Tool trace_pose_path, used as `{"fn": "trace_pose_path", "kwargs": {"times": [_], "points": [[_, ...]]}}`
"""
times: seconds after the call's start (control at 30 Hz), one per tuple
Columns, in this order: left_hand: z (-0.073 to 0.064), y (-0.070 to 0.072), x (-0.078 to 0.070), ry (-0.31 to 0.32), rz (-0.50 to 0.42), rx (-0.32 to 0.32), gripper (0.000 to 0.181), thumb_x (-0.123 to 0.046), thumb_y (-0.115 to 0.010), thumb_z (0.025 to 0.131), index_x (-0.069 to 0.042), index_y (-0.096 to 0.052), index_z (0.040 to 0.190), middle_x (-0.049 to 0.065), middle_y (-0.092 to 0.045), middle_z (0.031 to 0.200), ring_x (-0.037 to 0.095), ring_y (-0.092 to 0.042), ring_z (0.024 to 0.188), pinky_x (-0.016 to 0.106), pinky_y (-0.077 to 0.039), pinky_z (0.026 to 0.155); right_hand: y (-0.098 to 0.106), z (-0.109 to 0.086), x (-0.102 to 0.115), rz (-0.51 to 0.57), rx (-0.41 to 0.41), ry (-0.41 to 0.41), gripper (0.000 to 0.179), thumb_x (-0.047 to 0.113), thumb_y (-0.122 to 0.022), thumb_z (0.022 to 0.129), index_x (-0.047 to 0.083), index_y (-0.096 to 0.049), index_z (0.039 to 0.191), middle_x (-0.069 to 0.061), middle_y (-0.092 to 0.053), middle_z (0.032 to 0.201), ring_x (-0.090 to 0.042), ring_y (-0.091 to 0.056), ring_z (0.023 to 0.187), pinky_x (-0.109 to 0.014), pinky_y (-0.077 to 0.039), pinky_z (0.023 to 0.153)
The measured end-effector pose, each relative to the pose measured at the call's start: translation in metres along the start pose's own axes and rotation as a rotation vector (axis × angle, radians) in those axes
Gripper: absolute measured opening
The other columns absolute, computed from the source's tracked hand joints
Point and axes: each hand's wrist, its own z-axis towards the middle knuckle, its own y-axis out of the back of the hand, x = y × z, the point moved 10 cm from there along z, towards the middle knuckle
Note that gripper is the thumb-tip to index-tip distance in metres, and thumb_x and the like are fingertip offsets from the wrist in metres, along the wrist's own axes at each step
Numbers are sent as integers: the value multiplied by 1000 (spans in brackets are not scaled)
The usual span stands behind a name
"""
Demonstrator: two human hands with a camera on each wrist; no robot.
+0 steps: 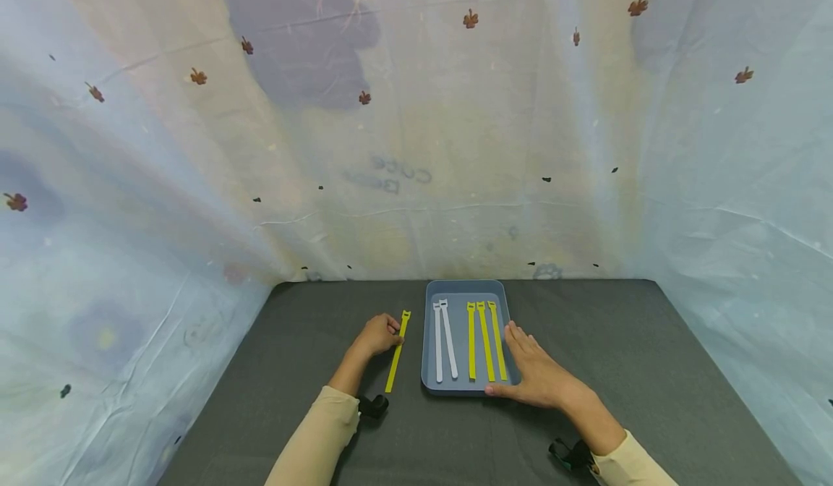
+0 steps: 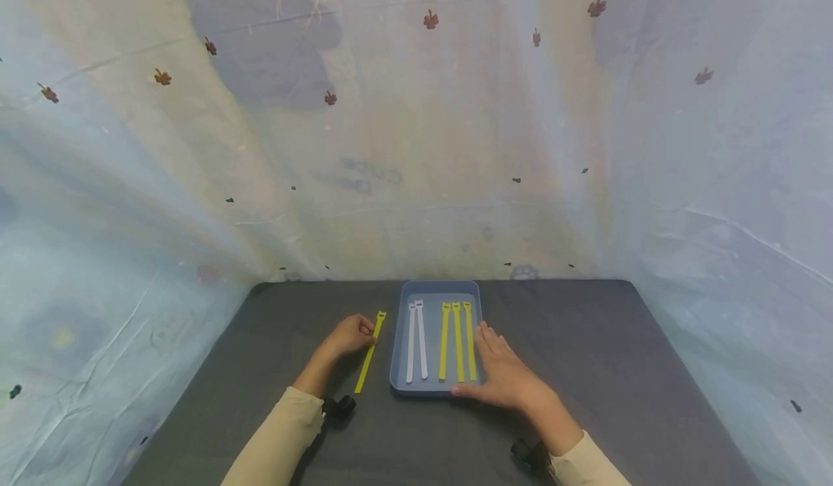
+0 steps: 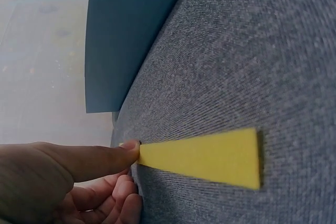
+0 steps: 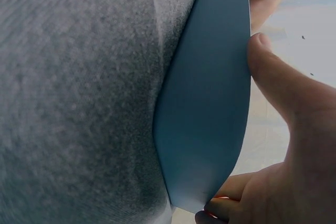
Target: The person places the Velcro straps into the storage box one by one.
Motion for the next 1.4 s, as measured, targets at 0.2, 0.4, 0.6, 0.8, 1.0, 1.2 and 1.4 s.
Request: {"fn": "trace_pose_path", "kwargs": {"times": [0.2,0.4,0.6,0.8,1.0,1.2,1.4], "points": [[0,0,0,-7,1,2,22,-7,-86,92,-1,-68,103,7,-62,91,21,-58,80,38,-52,75,-1,1,-1,-6,-5,1,133,75,-77,86,-13,-16,165,-33,-12,174,-49,-15,162,-63,-17,130],[-1,0,-1,-27,-5,4,19,-7,-84,93,-1,-68,100,6,-62,90,20,-58,79,37,-51,72,-1,1,-1,-1,3,-4,133,75,-76,86,-13,-15,166,-32,-11,174,-49,-14,162,-64,-16,131],[-4,0,0,-53,-13,-6,16,-9,-82,96,-3,-67,95,5,-61,86,18,-56,75,33,-48,67,-1,2,-2,3,7,-11,133,75,-77,85,-11,-15,166,-32,-11,175,-49,-14,162,-64,-16,131],[-6,-1,4,-71,-39,3,15,-14,-79,99,-6,-69,91,4,-65,85,18,-57,74,32,-46,65,-3,2,-3,3,19,-19,133,75,-77,85,-11,-15,167,-31,-10,175,-48,-14,163,-64,-16,131],[-6,-2,6,-59,-147,36,11,-14,-75,101,-3,-71,99,6,-69,91,17,-63,79,34,-56,71,-3,1,-3,10,24,-19,134,75,-77,85,-10,-15,167,-31,-10,175,-48,-13,163,-64,-16,131],[-8,7,-1,-64,-271,56,10,-10,-74,102,-1,-71,104,8,-71,90,18,-68,78,35,-62,71,-2,1,-5,3,15,-20,135,78,-76,85,-10,-15,167,-31,-10,176,-48,-14,163,-64,-17,130],[-12,19,-15,-100,-336,43,14,-10,-76,101,1,-71,109,9,-75,91,18,-70,77,39,-63,71,-3,1,-5,1,14,-19,135,77,-76,85,-11,-14,167,-31,-9,176,-48,-14,163,-64,-17,130]]}}
